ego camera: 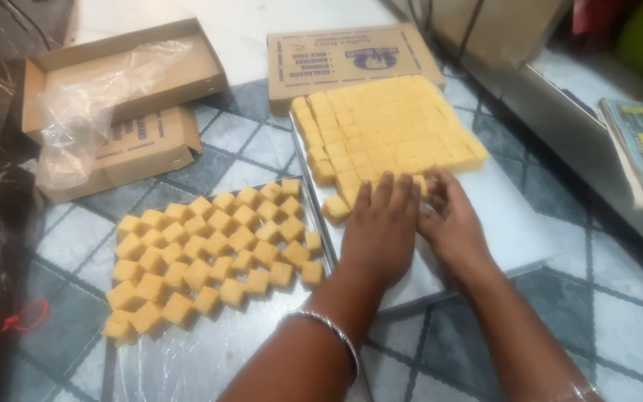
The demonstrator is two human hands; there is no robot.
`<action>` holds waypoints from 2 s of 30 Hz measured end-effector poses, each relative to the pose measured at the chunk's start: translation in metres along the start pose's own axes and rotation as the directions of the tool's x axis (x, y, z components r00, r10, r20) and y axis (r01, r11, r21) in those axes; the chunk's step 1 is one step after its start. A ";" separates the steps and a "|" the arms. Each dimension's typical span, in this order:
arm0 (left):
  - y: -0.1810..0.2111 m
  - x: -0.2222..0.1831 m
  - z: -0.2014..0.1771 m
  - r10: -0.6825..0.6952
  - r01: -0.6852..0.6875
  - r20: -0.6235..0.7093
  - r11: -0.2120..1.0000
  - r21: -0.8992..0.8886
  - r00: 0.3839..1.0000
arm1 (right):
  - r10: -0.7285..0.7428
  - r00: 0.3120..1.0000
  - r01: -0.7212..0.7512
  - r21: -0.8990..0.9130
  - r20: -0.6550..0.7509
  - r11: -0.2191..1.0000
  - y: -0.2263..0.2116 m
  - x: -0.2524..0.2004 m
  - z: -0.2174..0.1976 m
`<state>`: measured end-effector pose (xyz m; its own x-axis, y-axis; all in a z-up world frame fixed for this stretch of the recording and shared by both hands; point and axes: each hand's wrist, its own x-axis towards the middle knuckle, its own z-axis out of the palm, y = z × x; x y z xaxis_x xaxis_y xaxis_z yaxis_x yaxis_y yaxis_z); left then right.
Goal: Arranging square yellow pieces of food onto a metal tray.
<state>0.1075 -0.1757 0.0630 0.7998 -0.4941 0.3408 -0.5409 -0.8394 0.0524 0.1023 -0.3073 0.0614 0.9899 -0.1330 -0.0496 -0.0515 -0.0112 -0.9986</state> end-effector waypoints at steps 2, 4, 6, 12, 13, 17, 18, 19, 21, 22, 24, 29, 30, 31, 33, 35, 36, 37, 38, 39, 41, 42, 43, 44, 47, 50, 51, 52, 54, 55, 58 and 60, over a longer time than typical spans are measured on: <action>-0.003 -0.003 -0.004 0.017 -0.016 -0.010 1.000 0.014 1.000 | 0.062 0.997 -0.062 -0.003 -0.047 0.998 -0.001 -0.002 0.000; -0.007 -0.005 -0.012 0.034 -0.030 0.084 0.998 -0.050 0.996 | -0.045 0.991 -0.002 -0.356 -0.125 0.935 0.002 -0.002 0.001; -0.007 -0.007 -0.009 0.036 -0.031 0.075 0.997 -0.066 0.997 | -0.081 0.979 -0.018 -0.472 -0.189 0.881 -0.014 -0.014 0.012; -0.008 -0.021 -0.010 0.061 -0.059 0.024 0.993 -0.098 0.998 | -0.110 0.917 -0.093 -0.472 -0.384 0.877 -0.015 -0.021 0.026; -0.012 -0.025 -0.014 0.064 -0.061 0.018 0.991 -0.115 0.998 | -0.177 0.904 -0.059 -0.525 -0.389 0.849 -0.011 -0.019 0.026; -0.029 -0.044 -0.036 0.056 -0.029 0.128 0.979 -0.201 0.990 | -0.015 0.918 0.021 0.011 -0.395 1.000 -0.007 -0.013 0.011; -0.036 -0.048 -0.038 0.076 -0.064 0.054 0.979 -0.195 0.996 | -0.042 0.908 0.021 -0.055 -0.418 0.998 -0.014 -0.015 0.014; -0.043 -0.053 -0.040 0.097 -0.099 -0.020 0.978 -0.186 0.995 | -0.071 0.896 0.020 -0.121 -0.438 0.992 -0.021 -0.017 0.017; -0.055 -0.061 -0.067 0.031 -0.025 0.017 0.956 -0.291 0.999 | -0.145 0.905 0.073 -0.191 -0.401 0.979 -0.025 -0.021 0.031; -0.061 -0.065 -0.081 -0.015 0.038 0.061 0.916 -0.400 0.998 | -0.215 0.902 0.120 -0.261 -0.373 0.958 -0.028 -0.023 0.037; -0.081 -0.081 -0.100 -0.138 0.161 0.082 0.846 -0.508 0.987 | -0.311 0.908 0.217 -0.321 -0.281 0.922 -0.024 -0.029 0.066; -0.150 -0.133 -0.144 -0.356 0.407 0.209 0.689 -0.600 0.911 | -0.155 0.987 0.135 -0.291 -0.044 0.947 -0.046 -0.082 0.182; -0.162 -0.147 -0.158 -0.420 0.615 0.449 0.550 -0.566 0.789 | -0.178 0.984 0.164 -0.328 -0.015 0.931 -0.033 -0.088 0.202; -0.173 -0.160 -0.172 -0.438 0.790 0.659 0.391 -0.472 0.611 | -0.202 0.979 0.193 -0.364 0.015 0.911 -0.020 -0.094 0.222; -0.206 -0.196 -0.149 -0.435 0.758 0.645 0.531 -0.379 0.628 | -0.131 0.991 0.136 -0.354 0.038 0.925 0.009 -0.115 0.255; -0.232 -0.228 -0.122 -0.425 0.704 0.637 0.654 -0.275 0.643 | -0.058 0.997 0.074 -0.351 0.056 0.934 0.032 -0.136 0.283; -0.241 -0.243 -0.108 -0.400 0.694 0.707 0.697 -0.179 0.584 | 0.009 0.996 0.021 -0.337 0.089 0.941 0.039 -0.148 0.294; -0.250 -0.257 -0.092 -0.379 0.669 0.769 0.738 -0.085 0.515 | 0.076 0.989 -0.032 -0.326 0.123 0.945 0.048 -0.159 0.305; -0.256 -0.263 -0.081 -0.376 0.669 0.768 0.738 -0.090 0.518 | 0.075 0.990 -0.031 -0.330 0.122 0.943 0.055 -0.163 0.312; -0.263 -0.268 -0.070 -0.367 0.730 0.840 0.681 -0.051 0.400 | 0.013 0.996 0.020 -0.378 0.083 0.925 0.063 -0.167 0.319; -0.260 -0.268 -0.078 -0.336 0.783 0.901 0.622 -0.008 0.276 | -0.047 0.998 0.063 -0.434 0.047 0.898 0.065 -0.175 0.329; -0.251 -0.263 -0.100 -0.434 0.815 0.866 0.577 0.054 0.249 | 0.007 1.000 0.000 -0.391 0.015 0.921 0.059 -0.180 0.334; -0.243 -0.258 -0.120 -0.527 0.844 0.822 0.524 0.112 0.218 | 0.061 0.998 -0.063 -0.344 -0.016 0.937 0.053 -0.185 0.338; -0.242 -0.255 -0.126 -0.522 0.844 0.825 0.525 0.110 0.217 | 0.064 0.998 -0.067 -0.348 -0.017 0.935 0.052 -0.186 0.341; -0.235 -0.244 -0.144 -0.648 0.826 0.716 0.534 0.181 0.262 | 0.088 0.996 -0.082 -0.277 0.008 0.957 0.045 -0.188 0.345; -0.232 -0.244 -0.148 -0.683 0.857 0.687 0.485 0.172 0.249 | 0.176 0.983 -0.184 -0.285 -0.053 0.941 0.035 -0.198 0.348; -0.234 -0.245 -0.139 -0.696 0.853 0.660 0.497 0.159 0.282 | 0.143 0.986 -0.163 -0.338 -0.083 0.927 0.030 -0.199 0.349; -0.236 -0.245 -0.130 -0.709 0.849 0.630 0.508 0.145 0.317 | 0.106 0.988 -0.141 -0.391 -0.110 0.909 0.024 -0.199 0.349; -0.233 -0.241 -0.139 -0.707 0.856 0.642 0.495 0.150 0.297 | 0.074 0.995 -0.099 -0.440 -0.074 0.892 0.021 -0.200 0.347; -0.231 -0.240 -0.143 -0.709 0.860 0.643 0.487 0.152 0.288 | 0.031 0.999 -0.045 -0.479 -0.036 0.877 0.021 -0.201 0.345; -0.230 -0.238 -0.145 -0.709 0.856 0.644 0.492 0.160 0.287 | 0.083 0.997 -0.078 -0.346 -0.002 0.935 0.009 -0.208 0.344; -0.229 -0.237 -0.143 -0.713 0.853 0.636 0.496 0.162 0.295 | 0.084 0.996 -0.080 -0.334 -0.002 0.939 0.011 -0.207 0.343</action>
<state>0.0046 0.1663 0.1044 0.7869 0.3095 -0.5338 0.4557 -0.8748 0.1647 -0.0575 0.0603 0.0541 0.9818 -0.1350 -0.1333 -0.1715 -0.3311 -0.9279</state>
